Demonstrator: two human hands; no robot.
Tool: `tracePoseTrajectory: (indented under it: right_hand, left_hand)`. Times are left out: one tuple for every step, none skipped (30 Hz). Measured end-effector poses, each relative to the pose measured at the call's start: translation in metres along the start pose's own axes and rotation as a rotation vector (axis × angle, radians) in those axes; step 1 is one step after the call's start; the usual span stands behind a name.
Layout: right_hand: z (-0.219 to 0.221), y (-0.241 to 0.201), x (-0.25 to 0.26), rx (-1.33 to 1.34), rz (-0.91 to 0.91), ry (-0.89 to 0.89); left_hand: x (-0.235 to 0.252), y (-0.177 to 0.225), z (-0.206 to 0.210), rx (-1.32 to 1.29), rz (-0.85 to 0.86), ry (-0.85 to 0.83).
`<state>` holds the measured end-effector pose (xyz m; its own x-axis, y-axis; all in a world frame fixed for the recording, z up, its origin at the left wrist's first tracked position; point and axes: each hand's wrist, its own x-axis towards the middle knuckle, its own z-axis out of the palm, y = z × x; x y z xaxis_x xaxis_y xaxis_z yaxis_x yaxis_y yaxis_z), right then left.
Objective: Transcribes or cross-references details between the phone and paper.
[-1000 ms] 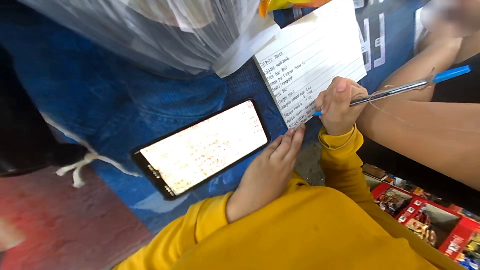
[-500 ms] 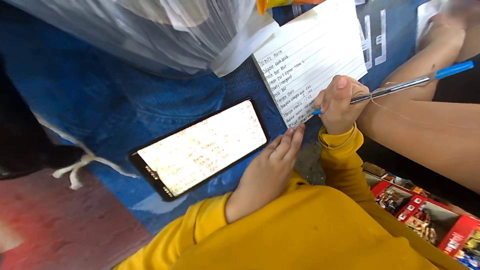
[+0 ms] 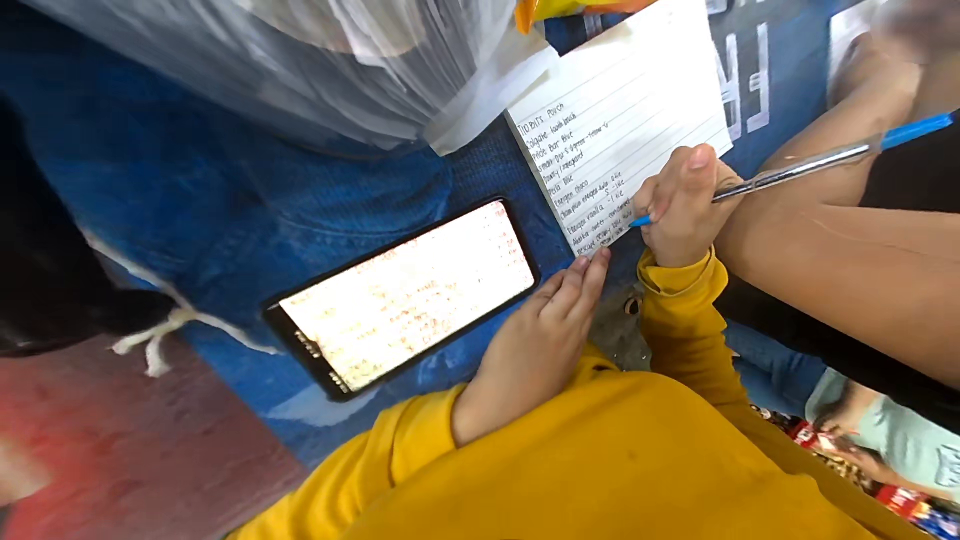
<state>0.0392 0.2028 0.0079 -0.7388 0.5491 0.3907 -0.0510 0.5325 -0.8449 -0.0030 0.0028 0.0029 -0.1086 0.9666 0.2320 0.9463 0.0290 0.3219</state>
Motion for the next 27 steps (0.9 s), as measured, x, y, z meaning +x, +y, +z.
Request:
tracePoseTrajectory:
  right_hand:
    - [0.001,0.000,-0.001,-0.041,-0.025,0.011]
    - [0.001,0.001,-0.002,-0.083,-0.054,0.024]
    - [0.002,0.001,-0.003,-0.102,-0.064,0.031]
    - [0.001,0.001,-0.002,-0.097,-0.049,0.026]
    - [0.001,0.000,-0.001,-0.078,-0.020,0.018]
    - [0.000,0.000,0.000,-0.057,-0.001,0.013]
    - [-0.001,0.000,0.000,-0.054,0.003,0.004]
    - [-0.001,0.000,0.000,-0.056,0.002,-0.007]
    - [-0.002,0.000,0.000,-0.057,0.002,-0.021]
    - [-0.003,0.000,0.001,-0.050,0.005,-0.029]
    - [-0.003,0.000,0.001,-0.036,0.009,-0.027]
    - [-0.002,0.000,0.001,-0.029,0.006,-0.015]
    - [-0.002,0.001,0.001,-0.040,-0.005,-0.004]
    - [-0.002,0.001,0.001,-0.046,-0.015,0.001]
    - [-0.001,0.002,0.000,-0.043,-0.019,0.003]
    - [-0.001,0.002,0.001,-0.037,-0.021,0.004]
    - [-0.001,0.002,0.001,-0.031,-0.023,0.004]
    - [-0.001,0.002,0.001,-0.029,-0.022,0.003]
    - [-0.001,0.002,0.001,-0.028,-0.021,-0.003]
    - [-0.002,0.002,0.002,-0.032,-0.019,-0.016]
    - [-0.003,0.002,0.002,-0.032,-0.010,-0.029]
    - [-0.004,0.003,0.002,-0.021,0.003,-0.037]
    - [-0.006,0.003,0.003,0.019,0.029,-0.043]
    - [-0.007,0.003,0.004,0.091,0.074,-0.034]
    - [-0.009,0.003,0.005,0.169,0.126,-0.011]
    - [-0.009,0.001,0.006,0.228,0.171,0.017]
    - [-0.009,0.000,0.007,0.261,0.196,0.033]
  left_hand:
    - [0.000,0.000,0.000,0.003,0.000,0.009]
    - [0.000,0.000,0.000,0.011,0.004,0.013]
    - [0.000,0.000,0.000,0.020,0.007,0.011]
    - [0.000,0.000,0.000,0.024,0.011,0.004]
    - [0.000,0.000,0.000,0.027,0.015,-0.005]
    - [0.000,0.000,-0.001,0.027,0.018,-0.011]
    - [0.000,0.000,-0.001,0.023,0.018,-0.009]
    - [0.001,0.000,-0.001,0.024,0.019,-0.004]
    - [0.000,-0.001,-0.001,0.035,0.023,0.002]
    - [0.000,-0.001,-0.001,0.052,0.026,0.005]
    - [0.000,-0.001,-0.001,0.064,0.028,0.000]
    - [0.000,-0.001,-0.001,0.065,0.025,0.000]
    - [0.000,-0.001,-0.001,0.057,0.022,-0.004]
    - [0.000,0.000,-0.001,0.049,0.017,-0.007]
    - [0.000,0.000,-0.001,0.046,0.014,-0.009]
    - [0.000,0.000,-0.001,0.044,0.012,-0.010]
    - [0.000,0.000,-0.002,0.050,0.014,-0.018]
    - [0.000,0.000,-0.002,0.058,0.015,-0.026]
    - [0.000,-0.001,-0.002,0.064,0.015,-0.029]
    - [0.000,-0.001,-0.002,0.065,0.016,-0.030]
    - [0.000,0.000,-0.002,0.063,0.016,-0.030]
    - [0.001,0.000,-0.003,0.066,0.017,-0.035]
    - [0.001,0.000,-0.004,0.077,0.017,-0.049]
    - [0.001,0.001,-0.005,0.094,0.020,-0.061]
    - [0.001,0.001,-0.005,0.105,0.019,-0.069]
    - [0.001,0.001,-0.005,0.101,0.017,-0.072]
    - [0.001,0.002,-0.004,0.085,0.008,-0.065]
